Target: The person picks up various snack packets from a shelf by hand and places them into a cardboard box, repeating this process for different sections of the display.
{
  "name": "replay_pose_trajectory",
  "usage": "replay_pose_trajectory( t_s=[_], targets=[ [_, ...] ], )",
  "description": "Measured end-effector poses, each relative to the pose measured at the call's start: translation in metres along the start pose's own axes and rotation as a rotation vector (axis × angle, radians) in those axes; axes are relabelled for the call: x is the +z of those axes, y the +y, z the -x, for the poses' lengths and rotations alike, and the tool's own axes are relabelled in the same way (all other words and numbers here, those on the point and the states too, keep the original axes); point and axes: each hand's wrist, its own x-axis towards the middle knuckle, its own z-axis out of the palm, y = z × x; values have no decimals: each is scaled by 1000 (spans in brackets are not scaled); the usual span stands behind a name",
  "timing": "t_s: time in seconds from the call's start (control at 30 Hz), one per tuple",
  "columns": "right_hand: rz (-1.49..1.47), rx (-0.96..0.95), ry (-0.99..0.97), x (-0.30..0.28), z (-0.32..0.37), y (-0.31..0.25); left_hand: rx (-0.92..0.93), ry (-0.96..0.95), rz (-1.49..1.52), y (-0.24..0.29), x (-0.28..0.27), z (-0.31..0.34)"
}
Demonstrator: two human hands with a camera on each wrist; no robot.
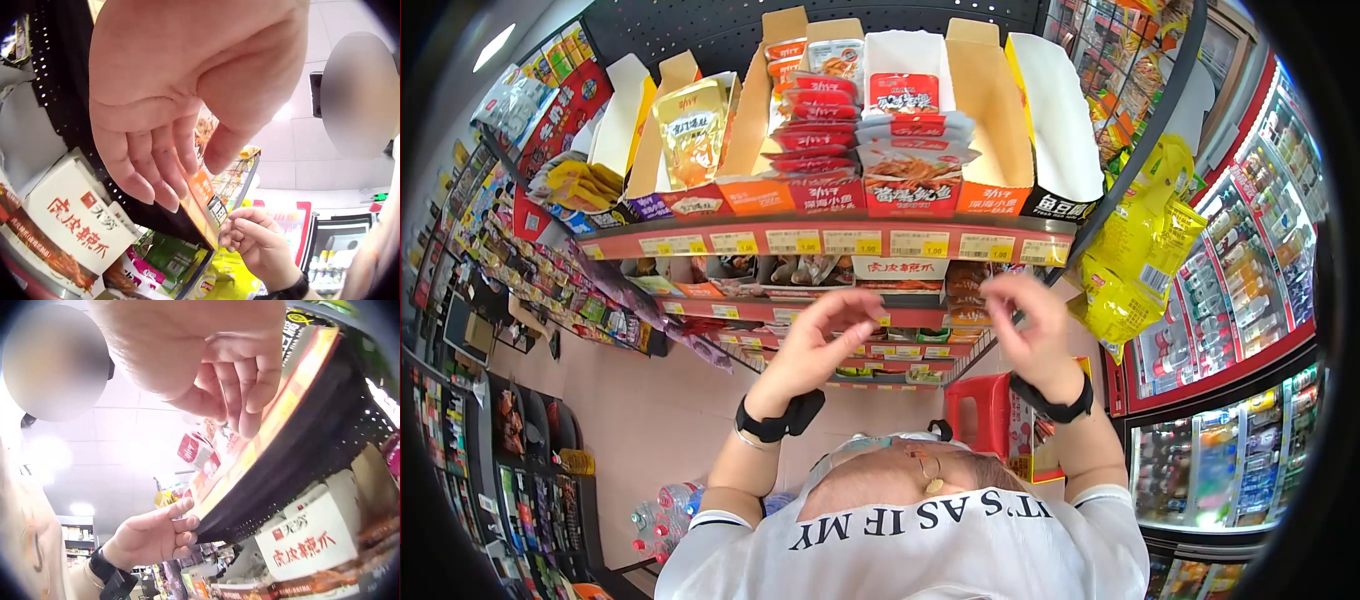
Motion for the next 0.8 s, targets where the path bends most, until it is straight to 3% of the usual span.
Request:
replay_pose_trajectory(
  t_s=[0.13,0.2,0.27,0.33,0.8],
  targets=[
    [17,-155,174,-1,-41,-18,164,178,-28,31,-4,-3],
    [-21,-239,262,-1,-57,-19,344,251,-125,44,-5,-7],
    [3,-237,264,-5,-73,-37,475,231,-102,60,-6,-11],
    [201,-397,304,-7,-91,-45,496,247,-51,78,-1,-14],
    [287,-318,178,7,-116,-47,552,244,-20,98,12,-39]
  ],
)
